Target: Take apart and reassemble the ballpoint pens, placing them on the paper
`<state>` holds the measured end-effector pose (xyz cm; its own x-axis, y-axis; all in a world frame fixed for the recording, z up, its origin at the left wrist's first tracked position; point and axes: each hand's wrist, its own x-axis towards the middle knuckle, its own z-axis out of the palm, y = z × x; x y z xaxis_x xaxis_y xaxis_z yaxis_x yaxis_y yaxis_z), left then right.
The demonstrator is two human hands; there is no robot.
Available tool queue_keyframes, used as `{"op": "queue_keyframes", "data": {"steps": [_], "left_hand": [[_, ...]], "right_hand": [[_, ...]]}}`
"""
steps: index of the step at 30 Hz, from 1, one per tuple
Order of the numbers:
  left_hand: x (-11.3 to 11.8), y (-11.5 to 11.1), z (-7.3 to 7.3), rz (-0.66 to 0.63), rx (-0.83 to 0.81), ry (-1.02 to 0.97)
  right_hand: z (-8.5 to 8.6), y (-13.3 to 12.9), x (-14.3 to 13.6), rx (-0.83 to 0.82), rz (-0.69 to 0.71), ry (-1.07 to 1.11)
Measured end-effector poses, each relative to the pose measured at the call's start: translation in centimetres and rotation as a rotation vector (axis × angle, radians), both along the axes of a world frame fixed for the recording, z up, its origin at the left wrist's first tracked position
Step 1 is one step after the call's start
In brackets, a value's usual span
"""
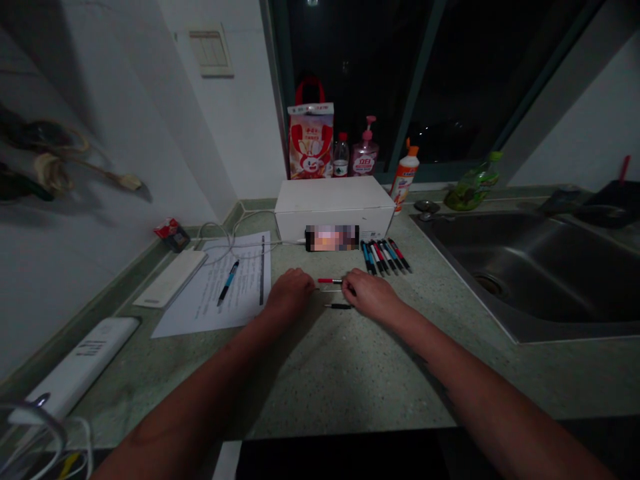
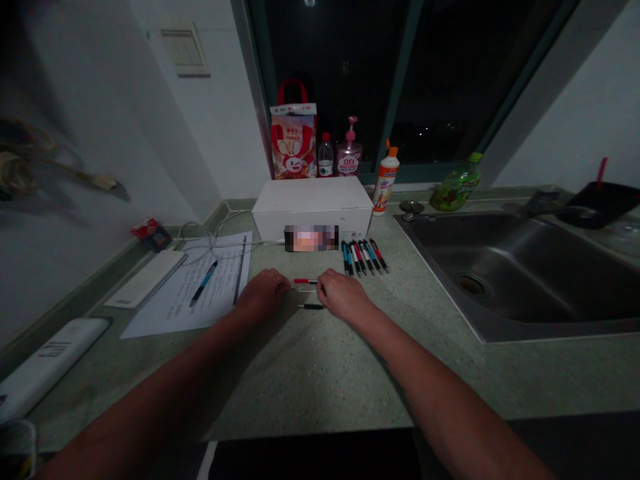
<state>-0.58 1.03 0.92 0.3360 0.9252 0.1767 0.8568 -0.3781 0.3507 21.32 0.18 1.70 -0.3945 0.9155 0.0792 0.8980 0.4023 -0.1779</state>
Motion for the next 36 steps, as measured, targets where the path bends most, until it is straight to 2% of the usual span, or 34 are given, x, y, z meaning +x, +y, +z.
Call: {"op": "queue_keyframes", "data": {"steps": [4, 9, 17, 23, 28, 36], "left_hand": [[-0.4, -0.2, 0.2, -0.014, -0.01, -0.071], [0.2, -0.4, 0.5, -0.019, -0.033, -0.065], [1.3, -0.9, -0.4, -0.05, -0.005, -0.129], [1.9, -0.3, -0.8, 0.017, 0.031, -0.102], [2.1, 0.1, -1.2, 0.048, 0.012, -0.065], [1.1, 0.6, -0.6, 0.104, -0.002, -0.028]], "right_hand": [[-0.2, 0.1, 0.2, -0.004, 0.002, -0.002], [-0.2, 0.1, 0.1, 0.001, 0.013, 0.003], [-0.1, -0.1, -0.2, -0.034, 0.042, 0.057], [-0.3, 0.5, -0.2, 0.064, -0.006, 0.132], [0.0, 0.8, -0.4, 0.034, -0.022, 0.053], [-0.4, 0.8, 0.3, 0.031, -0.046, 0.034]]}}
